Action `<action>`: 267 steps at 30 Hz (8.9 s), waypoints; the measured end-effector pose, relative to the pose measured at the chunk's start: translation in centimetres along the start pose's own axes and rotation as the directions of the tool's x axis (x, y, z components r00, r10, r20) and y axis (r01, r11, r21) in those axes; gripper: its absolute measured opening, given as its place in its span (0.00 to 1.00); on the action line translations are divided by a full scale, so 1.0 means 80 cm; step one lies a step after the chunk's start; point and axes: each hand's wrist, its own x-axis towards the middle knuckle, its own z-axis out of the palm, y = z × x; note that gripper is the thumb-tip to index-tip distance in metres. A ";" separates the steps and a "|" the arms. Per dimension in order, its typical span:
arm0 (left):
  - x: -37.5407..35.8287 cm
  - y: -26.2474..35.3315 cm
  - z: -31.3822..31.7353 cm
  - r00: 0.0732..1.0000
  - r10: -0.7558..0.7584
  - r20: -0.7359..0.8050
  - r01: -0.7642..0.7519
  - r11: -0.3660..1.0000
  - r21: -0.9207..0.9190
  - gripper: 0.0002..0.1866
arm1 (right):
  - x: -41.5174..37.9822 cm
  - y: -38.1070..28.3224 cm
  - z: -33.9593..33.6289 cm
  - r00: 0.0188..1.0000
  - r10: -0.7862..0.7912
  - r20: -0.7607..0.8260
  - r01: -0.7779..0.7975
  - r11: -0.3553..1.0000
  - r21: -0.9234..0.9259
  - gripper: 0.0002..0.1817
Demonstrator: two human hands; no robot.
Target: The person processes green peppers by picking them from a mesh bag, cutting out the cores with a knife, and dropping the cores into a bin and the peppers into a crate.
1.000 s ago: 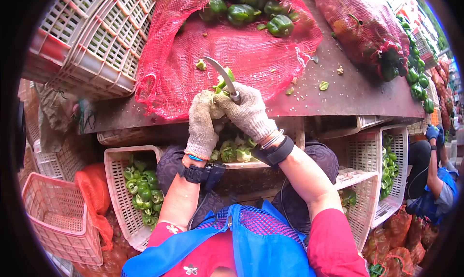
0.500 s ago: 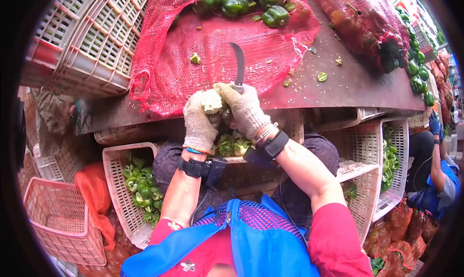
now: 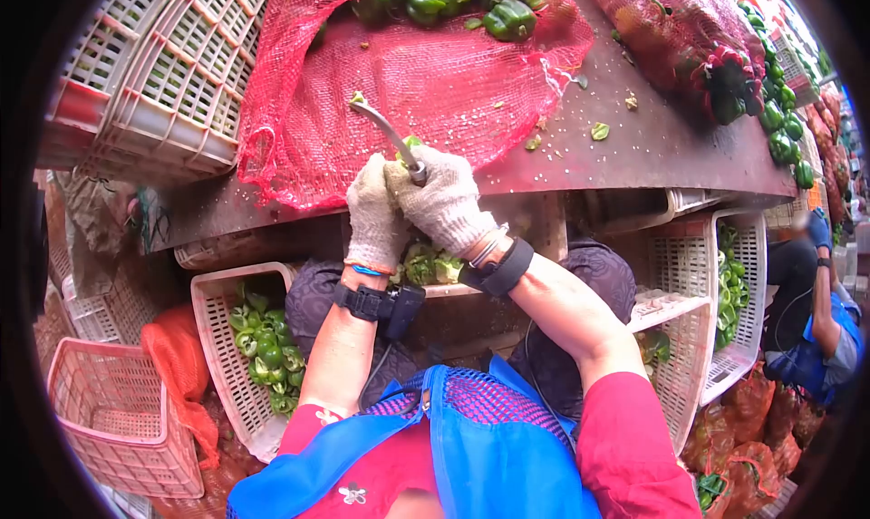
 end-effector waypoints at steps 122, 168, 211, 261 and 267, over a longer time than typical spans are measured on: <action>0.321 0.073 0.088 0.871 0.118 0.477 -0.189 0.977 0.104 0.33 | -0.049 -0.024 -0.214 0.893 0.415 -0.177 -0.227 0.752 0.619 0.17; 0.022 -0.002 -0.015 0.833 -0.517 0.197 0.482 0.504 -0.716 0.18 | -0.007 0.019 -0.050 0.984 0.119 0.131 -0.047 0.890 -0.453 0.13; 0.020 -0.010 -0.028 0.695 -0.699 0.169 0.170 -0.069 -0.983 0.16 | 0.034 0.017 -0.012 0.885 0.454 -0.099 -0.367 0.814 0.450 0.05; 0.005 0.053 -0.026 0.904 -0.425 0.056 0.264 0.449 -0.854 0.15 | 0.004 -0.020 -0.025 0.973 0.135 0.186 -0.163 0.977 0.140 0.14; 0.019 0.044 -0.030 0.628 -0.648 0.430 0.421 -0.181 -0.889 0.12 | -0.002 0.000 -0.019 0.931 -0.351 0.103 0.348 0.936 0.046 0.13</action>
